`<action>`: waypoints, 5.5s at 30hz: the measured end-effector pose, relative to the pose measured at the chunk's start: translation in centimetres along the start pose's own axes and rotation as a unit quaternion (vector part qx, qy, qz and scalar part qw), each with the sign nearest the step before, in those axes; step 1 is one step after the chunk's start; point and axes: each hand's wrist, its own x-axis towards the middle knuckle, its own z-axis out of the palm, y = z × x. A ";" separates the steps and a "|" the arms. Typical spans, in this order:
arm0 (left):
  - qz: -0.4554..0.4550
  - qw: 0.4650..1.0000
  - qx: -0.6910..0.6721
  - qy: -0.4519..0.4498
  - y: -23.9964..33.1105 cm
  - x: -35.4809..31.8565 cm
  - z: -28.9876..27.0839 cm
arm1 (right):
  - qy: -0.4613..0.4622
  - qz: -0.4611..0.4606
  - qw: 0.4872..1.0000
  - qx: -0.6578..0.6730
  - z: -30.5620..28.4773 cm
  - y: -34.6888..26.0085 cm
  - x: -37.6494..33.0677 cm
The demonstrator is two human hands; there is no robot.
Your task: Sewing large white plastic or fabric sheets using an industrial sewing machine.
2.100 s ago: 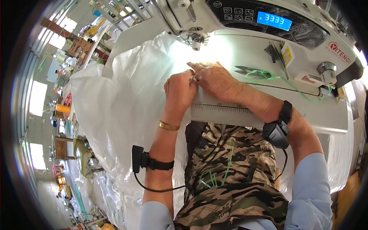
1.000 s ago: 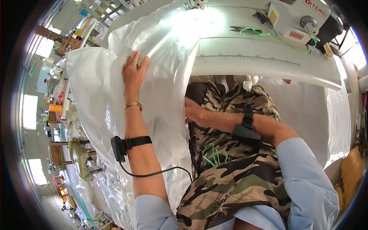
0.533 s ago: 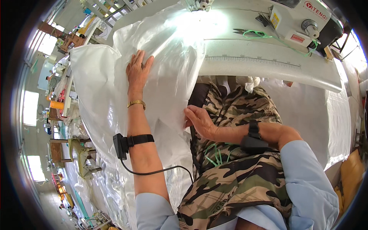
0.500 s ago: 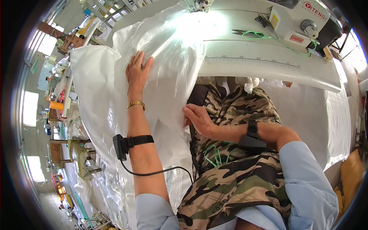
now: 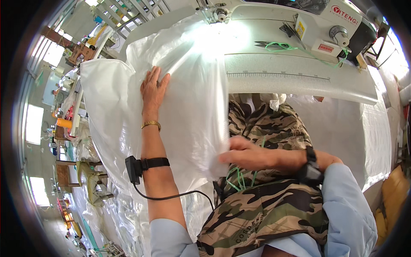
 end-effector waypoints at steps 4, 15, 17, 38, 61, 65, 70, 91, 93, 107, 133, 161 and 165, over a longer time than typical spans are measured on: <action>-0.003 1.000 -0.005 -0.008 -0.3 0.0 0.1 | 0.093 0.176 0.980 0.007 -2.3 0.6 -2.3; 0.057 0.972 -0.228 0.016 14.1 -8.2 -4.5 | 0.172 0.047 0.980 -0.092 -2.6 2.5 -1.9; 0.089 0.957 -0.272 -0.041 17.7 -11.8 -5.0 | 0.076 0.068 0.984 -0.143 -1.7 2.0 -2.4; -0.159 0.802 -0.573 -0.064 17.7 -17.7 -8.7 | 0.224 0.084 0.958 -0.161 -1.3 1.1 -3.1; -0.230 0.857 -0.461 -0.006 15.2 -20.3 -10.9 | -0.011 0.123 0.982 0.141 2.3 0.7 4.0; -0.269 0.805 -0.523 -0.084 13.8 -20.0 -10.1 | -0.035 0.087 0.989 0.114 1.6 1.1 3.1; -0.245 0.807 -0.535 -0.052 12.7 -19.8 -10.8 | 0.014 0.130 0.991 0.010 1.3 1.3 2.7; -0.237 0.882 -0.407 0.010 9.3 -18.6 -12.3 | -0.005 -0.041 0.996 -0.076 3.2 -1.2 0.3; -0.234 0.895 -0.380 -0.014 9.1 -18.7 -12.1 | -0.008 -0.043 0.994 -0.104 3.4 -1.8 0.2; 0.125 0.992 0.010 0.019 14.9 -16.5 -10.1 | 0.014 -0.194 0.933 -0.302 3.5 -1.5 0.4; 0.055 0.960 -0.264 -0.080 21.1 -16.9 -9.8 | 0.184 -0.009 0.976 -0.113 -2.3 3.2 -0.8; -0.044 0.943 -0.303 -0.132 20.4 -19.1 -9.7 | 0.072 -0.142 0.854 -0.495 3.1 -1.3 -3.6; -0.010 0.949 -0.285 -0.134 19.4 -19.1 -9.7 | 0.041 -0.194 0.825 -0.530 3.0 -0.7 -3.1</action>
